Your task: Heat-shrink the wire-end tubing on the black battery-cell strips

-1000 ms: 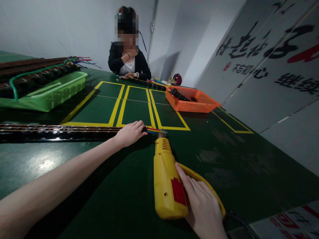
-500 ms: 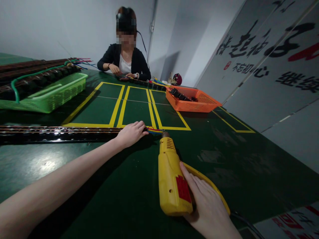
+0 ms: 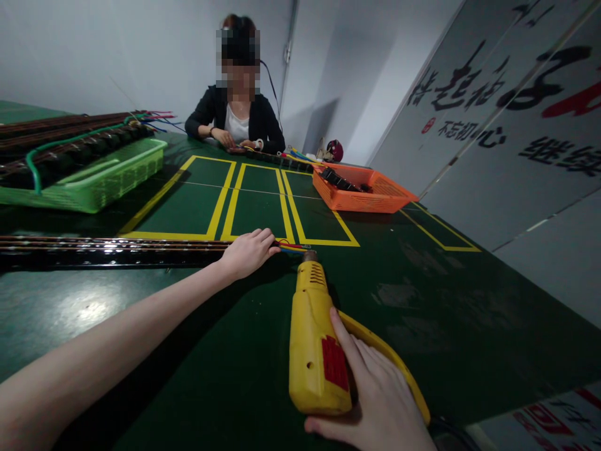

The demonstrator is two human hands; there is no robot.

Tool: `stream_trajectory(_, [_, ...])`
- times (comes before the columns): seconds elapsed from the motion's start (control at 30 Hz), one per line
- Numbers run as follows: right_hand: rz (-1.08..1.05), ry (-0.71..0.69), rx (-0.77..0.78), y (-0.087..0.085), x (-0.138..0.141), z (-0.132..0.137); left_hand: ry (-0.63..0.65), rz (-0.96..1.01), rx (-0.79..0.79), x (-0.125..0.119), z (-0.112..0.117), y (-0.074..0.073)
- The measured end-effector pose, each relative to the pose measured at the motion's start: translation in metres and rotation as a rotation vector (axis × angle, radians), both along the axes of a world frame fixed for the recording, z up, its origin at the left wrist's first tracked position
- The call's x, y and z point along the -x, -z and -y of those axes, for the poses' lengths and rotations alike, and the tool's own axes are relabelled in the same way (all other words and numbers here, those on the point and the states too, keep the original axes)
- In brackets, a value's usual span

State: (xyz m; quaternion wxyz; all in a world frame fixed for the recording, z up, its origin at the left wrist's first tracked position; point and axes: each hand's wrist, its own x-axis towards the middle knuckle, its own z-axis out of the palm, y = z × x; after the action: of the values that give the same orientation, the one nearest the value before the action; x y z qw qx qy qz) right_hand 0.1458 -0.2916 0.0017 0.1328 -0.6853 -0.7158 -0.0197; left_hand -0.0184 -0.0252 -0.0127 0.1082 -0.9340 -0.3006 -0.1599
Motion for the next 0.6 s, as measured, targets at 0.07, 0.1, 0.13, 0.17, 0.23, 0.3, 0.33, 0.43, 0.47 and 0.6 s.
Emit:
stream_trajectory(0.07, [0.034,-0.011,-0.042,0.001,0.009,-0.002,0.003,0.011,-0.002,0.000,0.001,0.001])
stream_trajectory(0.1, [0.050,-0.024,-0.067,0.001,0.014,-0.003,0.005,0.016,-0.011,0.000,0.001,0.001])
stream_trajectory(0.13, [0.066,-0.038,-0.092,0.001,0.018,-0.005,0.005,0.020,-0.023,0.000,0.001,0.002])
stream_trajectory(0.17, [0.078,-0.052,-0.118,0.002,0.023,-0.006,0.005,0.023,-0.037,0.000,0.001,0.003])
stream_trajectory(0.23, [0.105,-0.078,-0.169,0.003,0.032,-0.009,0.005,0.024,-0.059,-0.001,0.000,0.006])
stream_trajectory(0.3, [0.132,-0.092,-0.205,0.004,0.039,-0.011,0.005,0.027,-0.065,-0.001,0.000,0.007])
stream_trajectory(0.33, [0.139,-0.097,-0.217,0.004,0.042,-0.012,0.007,0.028,-0.063,-0.001,0.000,0.008])
stream_trajectory(0.43, [0.146,-0.106,-0.228,0.005,0.049,-0.015,0.019,0.031,-0.060,-0.001,0.000,0.007])
stream_trajectory(0.47, [0.148,-0.106,-0.231,0.005,0.050,-0.016,0.022,0.029,-0.060,-0.001,0.000,0.007])
stream_trajectory(0.6, [0.145,-0.114,-0.235,0.006,0.050,-0.017,0.025,0.024,-0.055,0.000,0.000,0.006])
